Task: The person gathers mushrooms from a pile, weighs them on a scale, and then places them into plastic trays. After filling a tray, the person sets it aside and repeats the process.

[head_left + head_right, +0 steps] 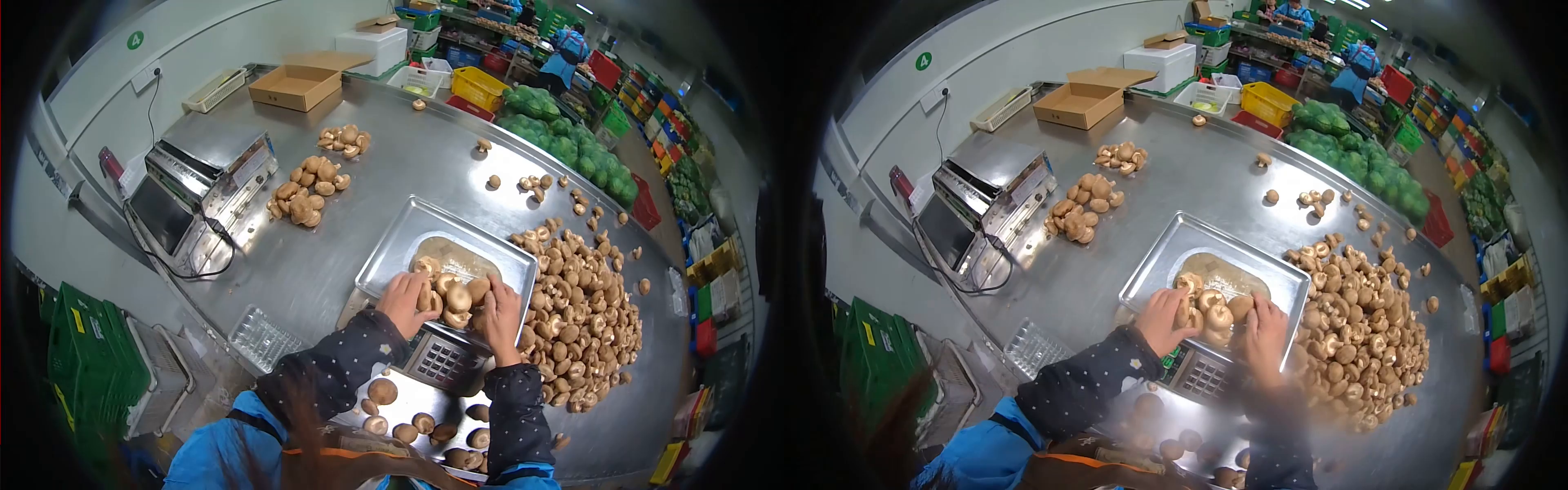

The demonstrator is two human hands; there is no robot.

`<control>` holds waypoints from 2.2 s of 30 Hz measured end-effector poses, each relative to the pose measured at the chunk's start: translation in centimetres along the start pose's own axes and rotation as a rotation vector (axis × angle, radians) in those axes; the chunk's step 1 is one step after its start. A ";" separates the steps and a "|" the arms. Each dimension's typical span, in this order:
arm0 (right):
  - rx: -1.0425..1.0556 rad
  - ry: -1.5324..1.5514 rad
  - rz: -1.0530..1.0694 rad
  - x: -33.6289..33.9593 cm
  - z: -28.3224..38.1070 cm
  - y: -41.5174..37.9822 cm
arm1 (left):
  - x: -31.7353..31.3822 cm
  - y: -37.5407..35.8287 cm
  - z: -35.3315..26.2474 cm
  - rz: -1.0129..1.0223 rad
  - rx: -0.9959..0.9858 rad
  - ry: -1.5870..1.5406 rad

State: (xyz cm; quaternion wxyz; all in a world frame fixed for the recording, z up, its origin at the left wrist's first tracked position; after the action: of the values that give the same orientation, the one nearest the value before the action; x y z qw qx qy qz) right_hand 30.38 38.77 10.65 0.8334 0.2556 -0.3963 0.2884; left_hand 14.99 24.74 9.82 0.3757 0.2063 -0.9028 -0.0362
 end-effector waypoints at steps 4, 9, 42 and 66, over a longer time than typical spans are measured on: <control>-0.008 0.165 -0.044 -0.4 0.2 -0.2 | 0.4 0.4 -0.4 -0.009 0.015 0.180; -0.072 0.084 -0.027 -1.9 0.8 0.3 | -1.5 2.2 0.3 0.186 -0.061 0.238; -0.045 0.294 0.625 -3.0 4.1 -19.7 | 0.3 2.7 -4.0 0.050 -0.226 0.452; -0.114 -0.202 0.430 -1.1 -3.3 -23.7 | 7.1 -7.2 7.3 0.095 0.505 -0.702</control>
State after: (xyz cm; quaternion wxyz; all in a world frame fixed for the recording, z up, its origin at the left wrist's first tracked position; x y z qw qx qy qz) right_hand 47.70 23.92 3.22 0.7221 0.1455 -0.5385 0.4092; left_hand 7.89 14.70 7.76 -0.0151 0.2251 -0.9648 0.1354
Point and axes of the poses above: each hand's wrist, its own y-axis towards the middle knuckle, its own x-axis out of the back of the hand, z = x × y, the point moved 5 cm from there along y, towards the middle knuckle, and after that the axes turned 8 degrees about z, right-handed, at the moved point
